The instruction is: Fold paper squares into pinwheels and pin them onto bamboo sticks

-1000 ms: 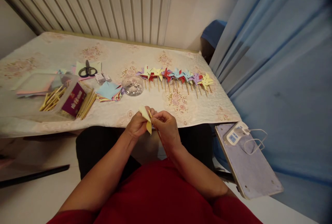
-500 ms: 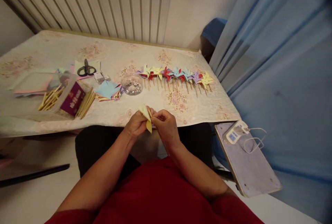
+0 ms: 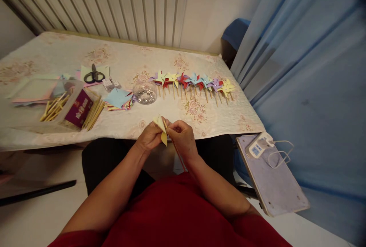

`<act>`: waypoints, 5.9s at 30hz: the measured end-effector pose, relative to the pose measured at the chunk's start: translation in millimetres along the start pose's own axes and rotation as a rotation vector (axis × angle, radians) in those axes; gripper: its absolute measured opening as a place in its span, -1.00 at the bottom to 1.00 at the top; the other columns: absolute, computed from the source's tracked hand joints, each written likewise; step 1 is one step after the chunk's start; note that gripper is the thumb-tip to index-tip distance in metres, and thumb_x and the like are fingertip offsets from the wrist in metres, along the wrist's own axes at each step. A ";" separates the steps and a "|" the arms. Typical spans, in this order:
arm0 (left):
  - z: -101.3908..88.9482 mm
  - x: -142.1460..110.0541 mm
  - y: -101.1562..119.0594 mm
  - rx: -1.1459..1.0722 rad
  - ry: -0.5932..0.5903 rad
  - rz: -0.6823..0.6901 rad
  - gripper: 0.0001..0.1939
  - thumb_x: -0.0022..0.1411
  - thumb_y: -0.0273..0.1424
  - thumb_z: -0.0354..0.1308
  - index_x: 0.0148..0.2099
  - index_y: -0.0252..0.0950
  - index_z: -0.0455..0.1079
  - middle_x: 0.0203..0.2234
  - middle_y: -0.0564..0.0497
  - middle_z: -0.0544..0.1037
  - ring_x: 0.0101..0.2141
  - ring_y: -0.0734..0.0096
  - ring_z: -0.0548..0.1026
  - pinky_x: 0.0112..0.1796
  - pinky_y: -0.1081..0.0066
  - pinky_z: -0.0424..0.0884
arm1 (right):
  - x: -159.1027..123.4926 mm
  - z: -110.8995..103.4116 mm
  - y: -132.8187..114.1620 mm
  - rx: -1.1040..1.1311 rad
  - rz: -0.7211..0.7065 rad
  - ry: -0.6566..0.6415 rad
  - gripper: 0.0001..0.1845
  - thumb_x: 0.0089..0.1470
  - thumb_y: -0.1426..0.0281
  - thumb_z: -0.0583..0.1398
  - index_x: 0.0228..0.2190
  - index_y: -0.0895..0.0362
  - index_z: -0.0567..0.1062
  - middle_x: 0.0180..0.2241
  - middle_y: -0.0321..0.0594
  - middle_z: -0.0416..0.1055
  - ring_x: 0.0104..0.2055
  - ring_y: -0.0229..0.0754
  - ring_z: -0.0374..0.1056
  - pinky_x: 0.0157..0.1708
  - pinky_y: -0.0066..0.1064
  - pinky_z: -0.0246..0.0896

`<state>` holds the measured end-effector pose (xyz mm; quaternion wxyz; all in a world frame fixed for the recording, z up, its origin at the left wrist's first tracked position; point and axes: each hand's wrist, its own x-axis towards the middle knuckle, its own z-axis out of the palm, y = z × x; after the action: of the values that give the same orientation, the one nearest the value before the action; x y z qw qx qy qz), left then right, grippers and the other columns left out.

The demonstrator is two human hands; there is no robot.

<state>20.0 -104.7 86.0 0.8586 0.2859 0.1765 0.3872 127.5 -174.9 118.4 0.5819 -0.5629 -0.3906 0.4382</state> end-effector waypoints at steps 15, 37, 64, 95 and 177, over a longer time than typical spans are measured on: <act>-6.5 -0.8 -4.1 0.022 0.007 -0.020 -0.64 -0.16 -0.50 0.45 -0.51 -0.33 0.25 -0.56 0.11 0.37 -0.52 0.57 0.37 -0.45 0.53 0.37 | -0.9 0.1 1.6 -0.022 0.012 0.028 -0.90 -0.13 0.34 0.25 -0.56 0.09 0.43 -0.57 -0.38 0.39 -0.50 -0.28 0.30 -0.46 -0.44 0.21; -2.4 1.6 0.0 0.035 0.033 0.015 -0.68 -0.21 -0.56 0.43 -0.48 -0.33 0.32 -0.58 0.14 0.34 -0.54 0.59 0.34 -0.48 0.55 0.32 | -3.1 5.6 -3.3 -0.048 -0.006 0.022 -0.91 -0.15 0.37 0.25 -0.58 0.08 0.42 -0.59 -0.40 0.39 -0.50 -0.27 0.30 -0.45 -0.42 0.22; -25.0 13.8 -1.0 0.103 0.319 0.045 -0.67 -0.21 -0.48 0.49 -0.36 -0.37 0.44 -0.55 0.07 0.53 -0.53 0.51 0.48 -0.43 0.52 0.40 | 8.9 -26.9 53.1 -0.088 0.186 -0.005 -0.89 -0.22 0.32 0.22 -0.59 0.12 0.46 -0.70 -0.44 0.29 -0.63 -0.35 0.12 -0.59 -0.51 -0.03; -32.6 21.9 12.3 0.470 0.426 0.101 -0.64 -0.23 -0.32 0.39 -0.35 -0.37 0.43 -0.52 0.09 0.52 -0.53 0.53 0.38 -0.45 0.51 0.22 | 15.1 -52.3 84.1 -0.106 0.294 -0.145 -0.83 -0.22 0.28 0.26 -0.53 0.12 0.48 -0.66 -0.41 0.30 -0.62 -0.35 0.07 -0.56 -0.45 -0.11; -100.3 95.3 -0.9 1.849 0.141 0.728 -0.64 0.37 -0.44 -0.10 0.13 -0.36 0.35 -0.21 -0.18 0.55 -0.23 0.26 0.53 -0.16 0.30 0.46 | 121.7 4.4 132.6 -0.409 -0.183 0.247 -0.77 0.10 0.24 0.14 -0.42 0.10 0.52 -0.41 -0.25 0.46 -0.34 -0.19 0.32 -0.23 -0.38 0.25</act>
<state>28.7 3.4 0.0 0.1151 0.8555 0.3608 0.3532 151.8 -60.3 -18.3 0.5364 -0.6805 -0.4465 0.2234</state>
